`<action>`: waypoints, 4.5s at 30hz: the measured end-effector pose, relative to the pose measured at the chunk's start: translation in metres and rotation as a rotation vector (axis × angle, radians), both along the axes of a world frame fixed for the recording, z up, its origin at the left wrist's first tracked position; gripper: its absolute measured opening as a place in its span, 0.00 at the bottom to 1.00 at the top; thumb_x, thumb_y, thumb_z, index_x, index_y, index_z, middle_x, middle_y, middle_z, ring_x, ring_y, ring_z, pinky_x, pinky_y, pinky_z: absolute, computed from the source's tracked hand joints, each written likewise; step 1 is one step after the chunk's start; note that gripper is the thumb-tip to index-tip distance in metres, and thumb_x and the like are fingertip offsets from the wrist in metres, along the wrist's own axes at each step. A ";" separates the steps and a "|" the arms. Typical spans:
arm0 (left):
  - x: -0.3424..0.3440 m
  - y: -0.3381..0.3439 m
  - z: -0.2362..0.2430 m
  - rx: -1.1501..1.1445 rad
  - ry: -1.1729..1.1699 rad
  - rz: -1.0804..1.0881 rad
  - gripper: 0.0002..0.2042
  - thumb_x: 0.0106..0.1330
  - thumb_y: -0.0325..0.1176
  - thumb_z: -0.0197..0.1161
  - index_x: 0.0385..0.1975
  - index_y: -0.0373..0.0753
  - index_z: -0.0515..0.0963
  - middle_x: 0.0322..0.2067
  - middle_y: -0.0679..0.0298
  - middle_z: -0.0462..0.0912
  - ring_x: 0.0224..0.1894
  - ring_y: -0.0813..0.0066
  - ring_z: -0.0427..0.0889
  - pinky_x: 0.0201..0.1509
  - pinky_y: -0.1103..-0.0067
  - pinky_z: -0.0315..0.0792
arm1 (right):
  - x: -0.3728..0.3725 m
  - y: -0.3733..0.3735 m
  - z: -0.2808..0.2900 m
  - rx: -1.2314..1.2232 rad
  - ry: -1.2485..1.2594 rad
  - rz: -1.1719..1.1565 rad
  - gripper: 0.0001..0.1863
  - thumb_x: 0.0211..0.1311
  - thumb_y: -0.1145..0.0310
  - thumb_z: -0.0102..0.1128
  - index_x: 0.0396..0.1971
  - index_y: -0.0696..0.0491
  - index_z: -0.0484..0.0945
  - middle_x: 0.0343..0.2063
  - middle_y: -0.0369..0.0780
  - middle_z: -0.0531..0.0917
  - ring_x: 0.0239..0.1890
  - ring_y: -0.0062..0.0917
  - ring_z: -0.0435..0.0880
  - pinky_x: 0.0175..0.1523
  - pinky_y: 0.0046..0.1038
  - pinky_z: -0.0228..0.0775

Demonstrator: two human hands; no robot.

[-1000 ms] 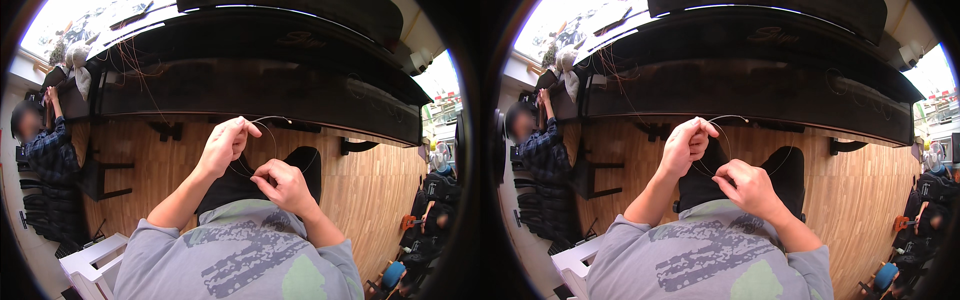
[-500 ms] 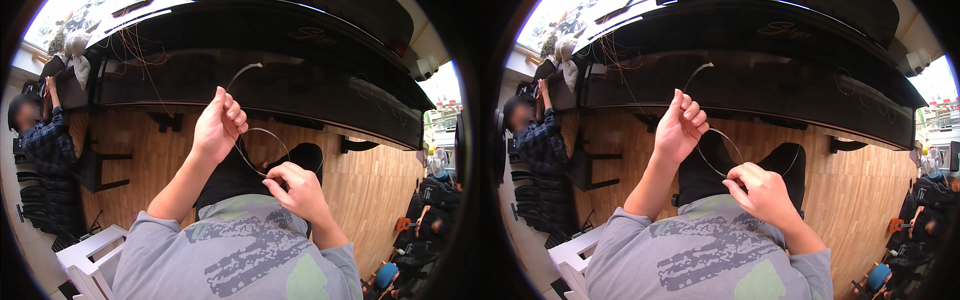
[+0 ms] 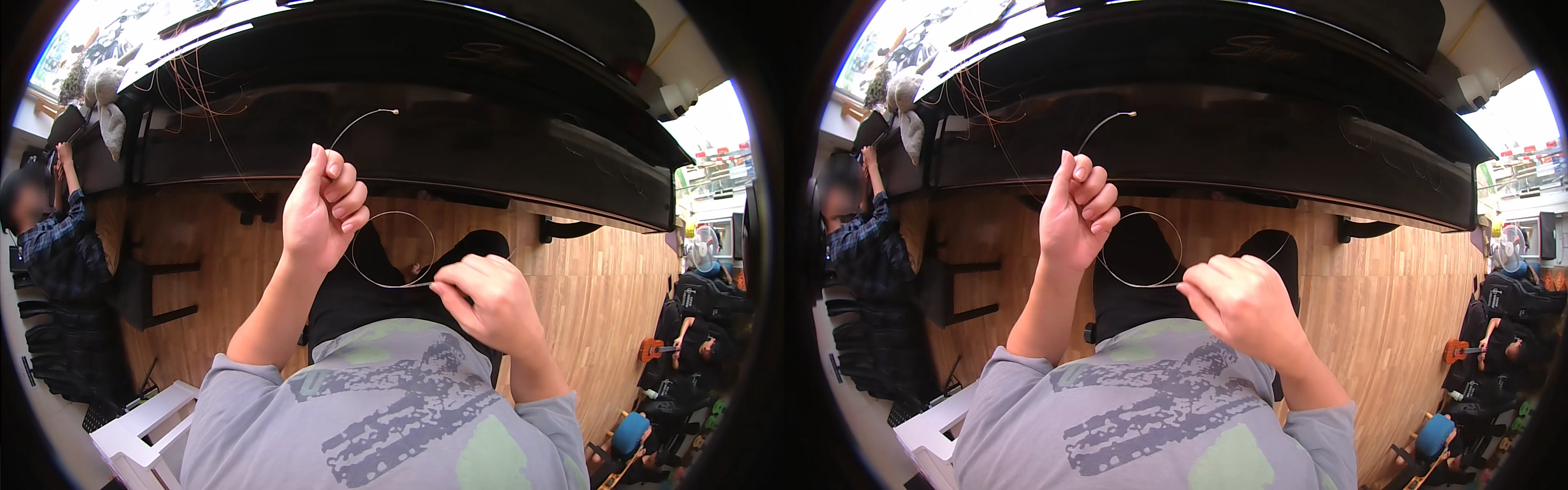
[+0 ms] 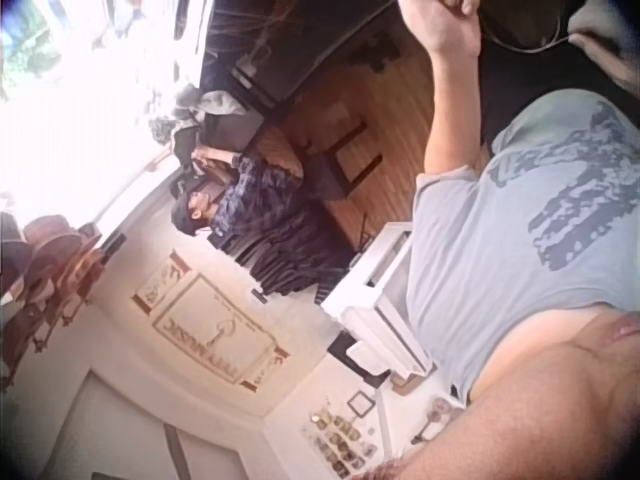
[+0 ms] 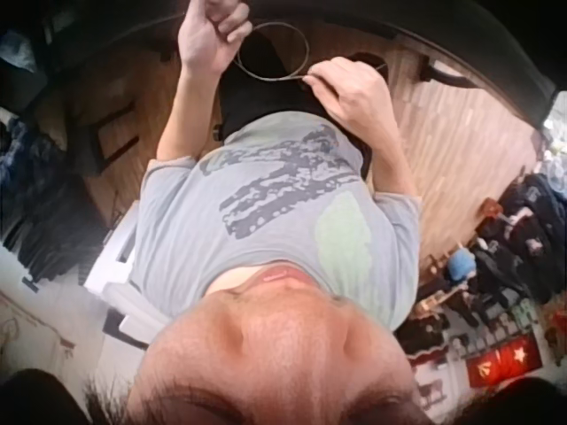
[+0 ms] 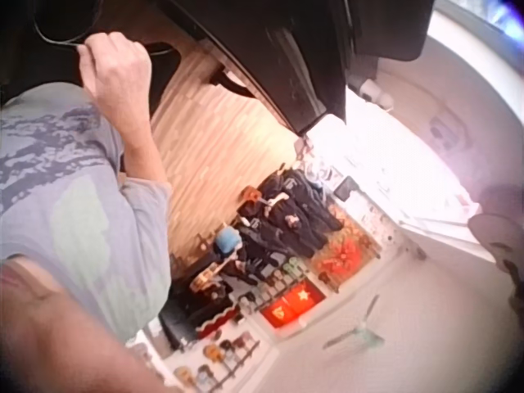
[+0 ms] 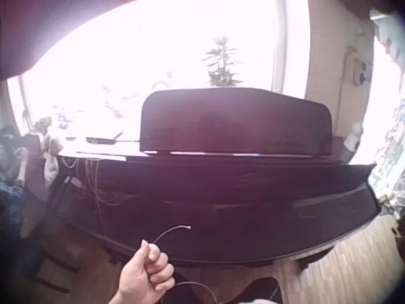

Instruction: The person holds a thin metal wire and repeatedly bends it into a circular loop, then straightens it and repeats the process. The hands manipulate the wire by hand without using tools, forming and releasing loops in a continuous cycle.

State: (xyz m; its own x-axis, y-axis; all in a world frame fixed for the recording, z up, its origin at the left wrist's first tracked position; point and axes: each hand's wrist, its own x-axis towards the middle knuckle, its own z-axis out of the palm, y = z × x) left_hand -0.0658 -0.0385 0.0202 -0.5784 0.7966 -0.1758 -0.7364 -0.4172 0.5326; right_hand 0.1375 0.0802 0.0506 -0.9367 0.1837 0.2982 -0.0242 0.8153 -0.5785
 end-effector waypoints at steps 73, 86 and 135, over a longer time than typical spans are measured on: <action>0.022 0.054 -0.033 0.510 0.015 -0.879 0.28 0.73 0.57 0.33 0.61 0.41 0.60 0.59 0.43 0.67 0.59 0.48 0.72 0.56 0.60 0.72 | -0.036 0.079 0.019 -0.770 0.022 -0.160 0.08 0.65 0.71 0.56 0.29 0.58 0.79 0.22 0.29 0.77 0.24 0.06 0.69 0.29 0.12 0.59; 0.008 0.053 -0.032 0.461 0.018 -0.766 0.25 0.75 0.51 0.35 0.60 0.39 0.64 0.57 0.45 0.70 0.58 0.49 0.73 0.54 0.59 0.74 | -0.032 0.092 0.016 -0.639 0.075 -0.258 0.08 0.64 0.71 0.58 0.28 0.59 0.79 0.20 0.28 0.75 0.25 0.07 0.68 0.30 0.14 0.59; 0.027 0.048 -0.042 0.512 -0.092 -0.705 0.27 0.72 0.54 0.39 0.61 0.41 0.63 0.61 0.45 0.63 0.60 0.42 0.68 0.57 0.50 0.70 | -0.026 0.020 -0.013 0.026 0.074 -0.249 0.51 0.37 0.51 0.75 0.62 0.58 0.62 0.43 0.43 0.78 0.46 0.34 0.78 0.54 0.36 0.68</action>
State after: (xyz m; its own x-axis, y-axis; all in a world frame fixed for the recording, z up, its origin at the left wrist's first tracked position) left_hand -0.0388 0.0092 -0.0216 0.0771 0.9571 0.2794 -0.9437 -0.0203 0.3301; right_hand 0.1120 0.0998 0.0378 -0.8389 0.3972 0.3722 0.1375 0.8163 -0.5611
